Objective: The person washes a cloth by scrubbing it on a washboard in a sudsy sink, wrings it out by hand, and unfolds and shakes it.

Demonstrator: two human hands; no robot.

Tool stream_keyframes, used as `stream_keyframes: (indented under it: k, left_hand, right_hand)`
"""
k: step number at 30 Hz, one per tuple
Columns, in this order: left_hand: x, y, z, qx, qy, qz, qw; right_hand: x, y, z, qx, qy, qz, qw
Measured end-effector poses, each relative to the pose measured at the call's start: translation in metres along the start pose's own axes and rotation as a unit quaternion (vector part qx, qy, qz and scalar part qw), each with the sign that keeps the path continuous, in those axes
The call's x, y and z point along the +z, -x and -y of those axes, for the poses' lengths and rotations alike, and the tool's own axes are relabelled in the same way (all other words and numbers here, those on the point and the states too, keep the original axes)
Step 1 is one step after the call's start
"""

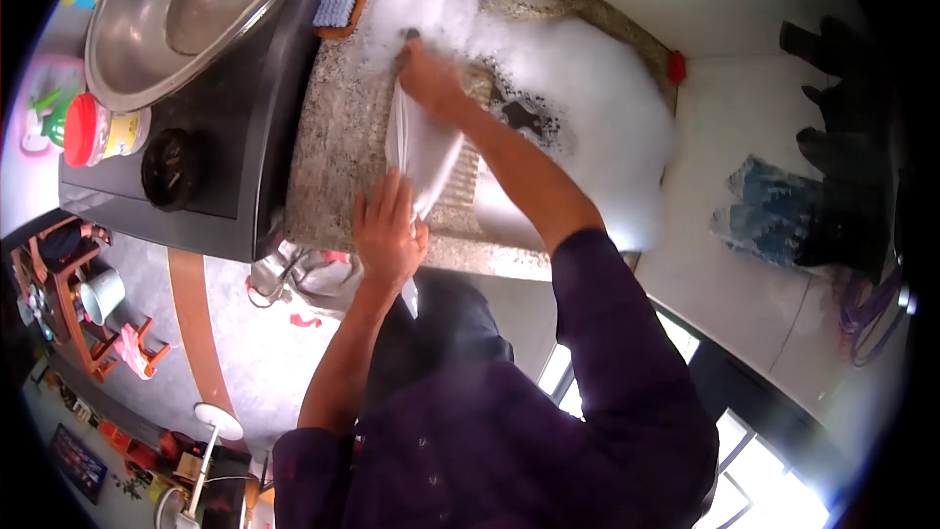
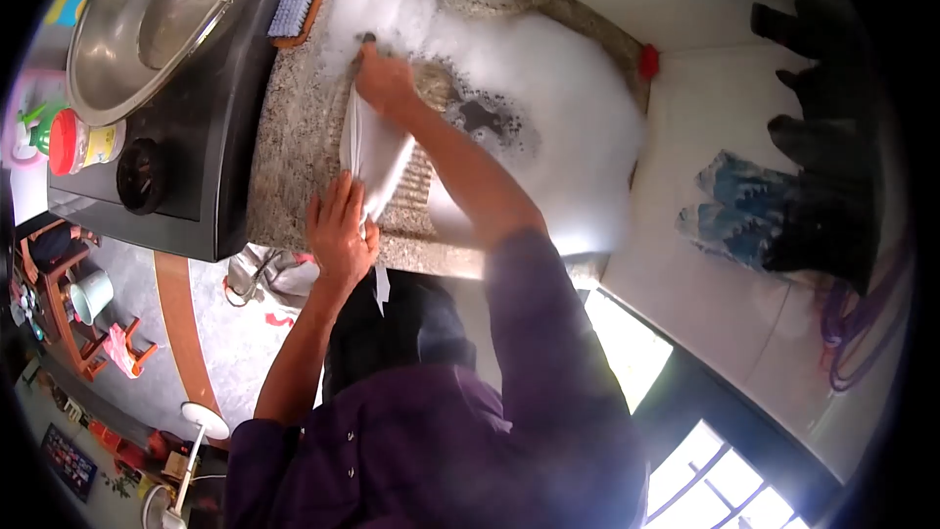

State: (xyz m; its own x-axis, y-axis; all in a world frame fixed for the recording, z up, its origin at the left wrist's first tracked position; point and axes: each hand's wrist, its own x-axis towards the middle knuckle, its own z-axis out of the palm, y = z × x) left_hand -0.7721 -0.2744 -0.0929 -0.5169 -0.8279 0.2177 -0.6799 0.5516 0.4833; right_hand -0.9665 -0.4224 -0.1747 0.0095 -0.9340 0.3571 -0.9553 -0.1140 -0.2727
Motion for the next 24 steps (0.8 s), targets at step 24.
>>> stream_keyframes:
  k: [24]
  left_hand:
    - [0.005, -0.001, 0.001, 0.025, -0.029, -0.012, 0.999]
  right_hand:
    - [-0.031, 0.030, 0.002, 0.063, -0.123, 0.092, 0.986]
